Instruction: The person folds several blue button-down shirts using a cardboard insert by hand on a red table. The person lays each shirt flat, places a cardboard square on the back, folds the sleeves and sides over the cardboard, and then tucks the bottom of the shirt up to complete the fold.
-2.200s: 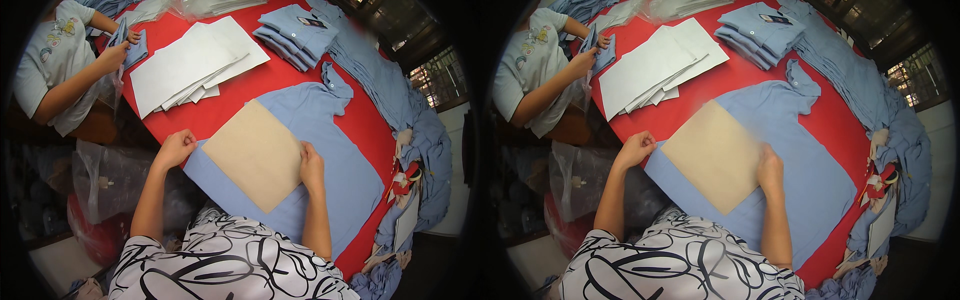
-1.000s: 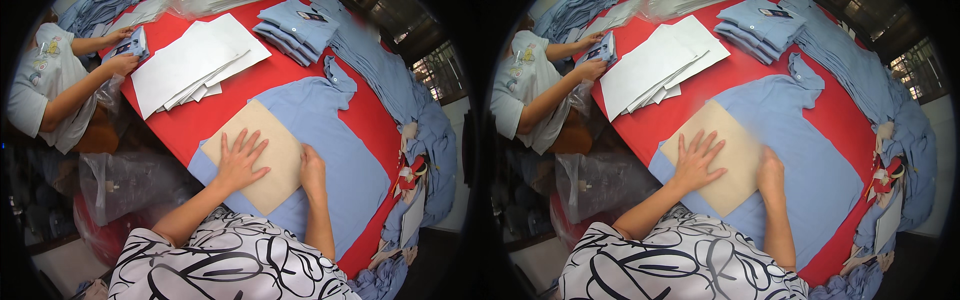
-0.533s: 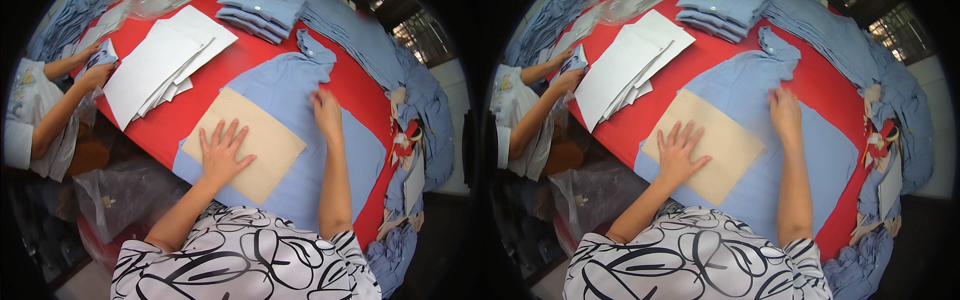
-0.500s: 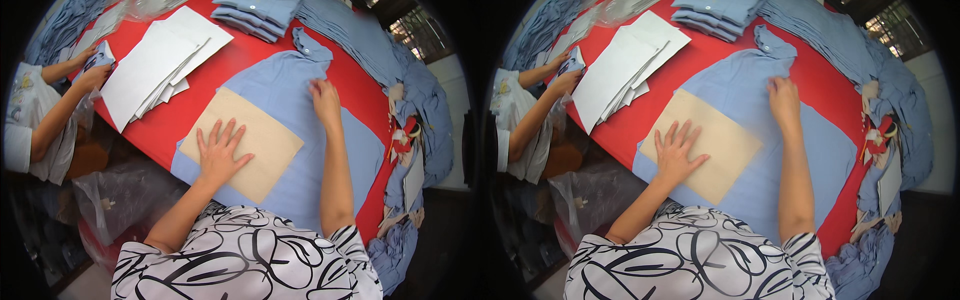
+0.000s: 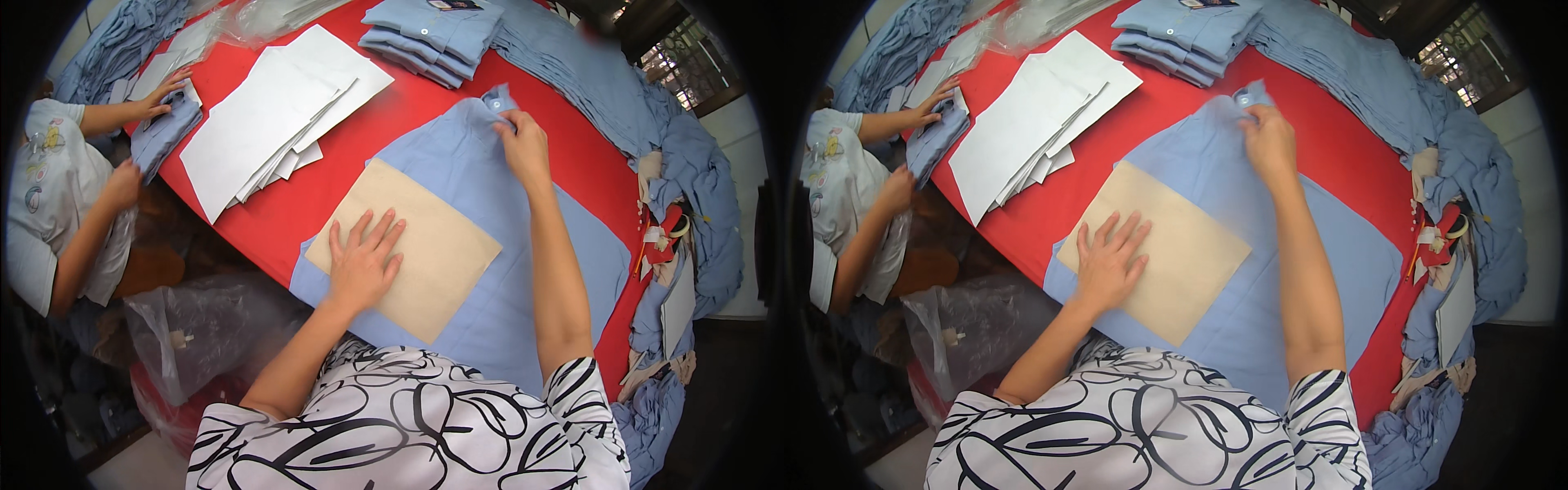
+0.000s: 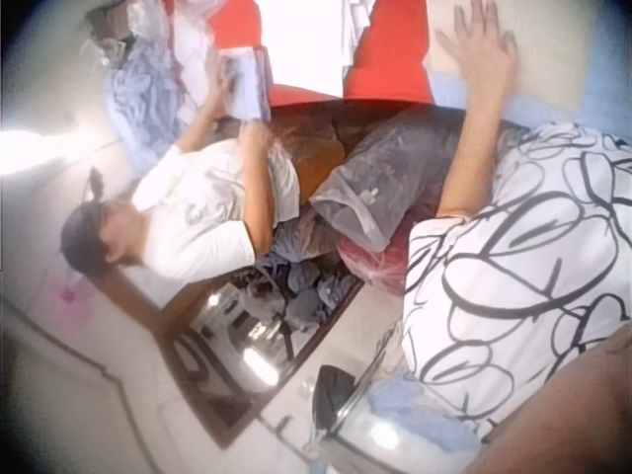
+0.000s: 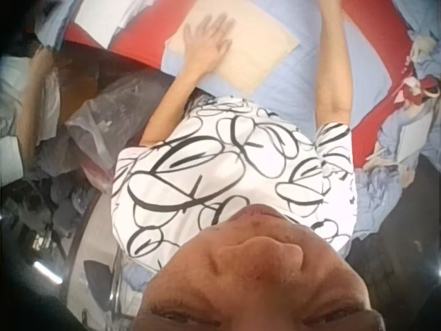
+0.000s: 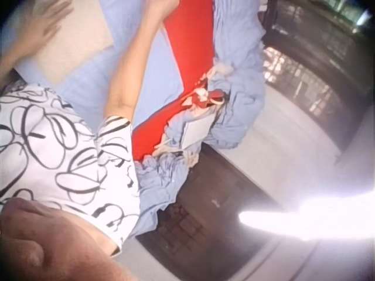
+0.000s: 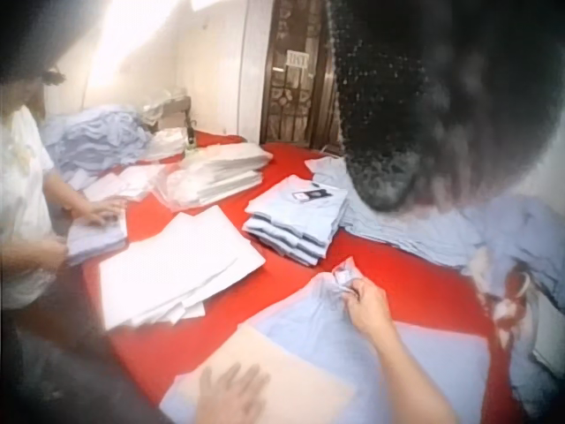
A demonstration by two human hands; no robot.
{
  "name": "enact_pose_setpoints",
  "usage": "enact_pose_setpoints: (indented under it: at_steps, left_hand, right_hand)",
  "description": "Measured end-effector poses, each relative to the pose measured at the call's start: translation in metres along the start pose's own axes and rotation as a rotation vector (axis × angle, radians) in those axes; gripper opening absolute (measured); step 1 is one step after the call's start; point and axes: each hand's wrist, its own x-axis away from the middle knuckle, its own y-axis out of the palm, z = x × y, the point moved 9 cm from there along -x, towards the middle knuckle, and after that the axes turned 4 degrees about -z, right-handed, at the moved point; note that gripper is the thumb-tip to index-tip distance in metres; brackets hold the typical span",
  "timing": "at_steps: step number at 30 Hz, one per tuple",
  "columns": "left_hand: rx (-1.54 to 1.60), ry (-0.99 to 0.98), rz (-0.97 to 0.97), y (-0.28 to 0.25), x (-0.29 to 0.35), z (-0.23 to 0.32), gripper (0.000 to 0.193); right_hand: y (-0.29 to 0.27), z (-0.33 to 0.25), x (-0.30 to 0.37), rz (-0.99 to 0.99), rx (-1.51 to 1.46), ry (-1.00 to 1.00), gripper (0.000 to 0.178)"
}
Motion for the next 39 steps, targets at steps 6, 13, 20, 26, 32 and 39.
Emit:
enact_pose_setpoints:
  at_steps: [6, 13, 20, 26, 32, 39]
  left_hand:
    - [0.102, 0.068, -0.037, 0.022, 0.011, -0.028, 0.06]
    - [0.257, -0.056, 0.241, 0.006, 0.007, -0.041, 0.069]
    - [0.019, 0.018, 0.177, -0.011, 0.008, -0.017, 0.057]
    - [0.022, -0.038, 0.198, -0.003, -0.001, -0.018, 0.038]
    - [0.108, -0.091, 0.192, -0.003, 0.001, -0.025, 0.023]
    - [0.148, -0.079, 0.103, -0.002, -0.002, -0.027, 0.031]
  right_hand:
    - [0.003, -0.096, 0.094, -0.464, -0.721, -0.057, 0.035]
    - [0.141, -0.079, 0.165, -0.272, 0.236, -0.526, 0.045]
    - [-0.005, 0.022, 0.161, -0.025, 0.042, -0.226, 0.052]
    - [-0.14, 0.172, 0.228, 0.087, 0.583, 0.203, 0.035]
    - [-0.238, 0.175, 0.375, 0.562, 0.368, 0.372, 0.019]
    - [-0.207, 0.175, 0.454, 0.519, 0.599, 0.638, 0.04]
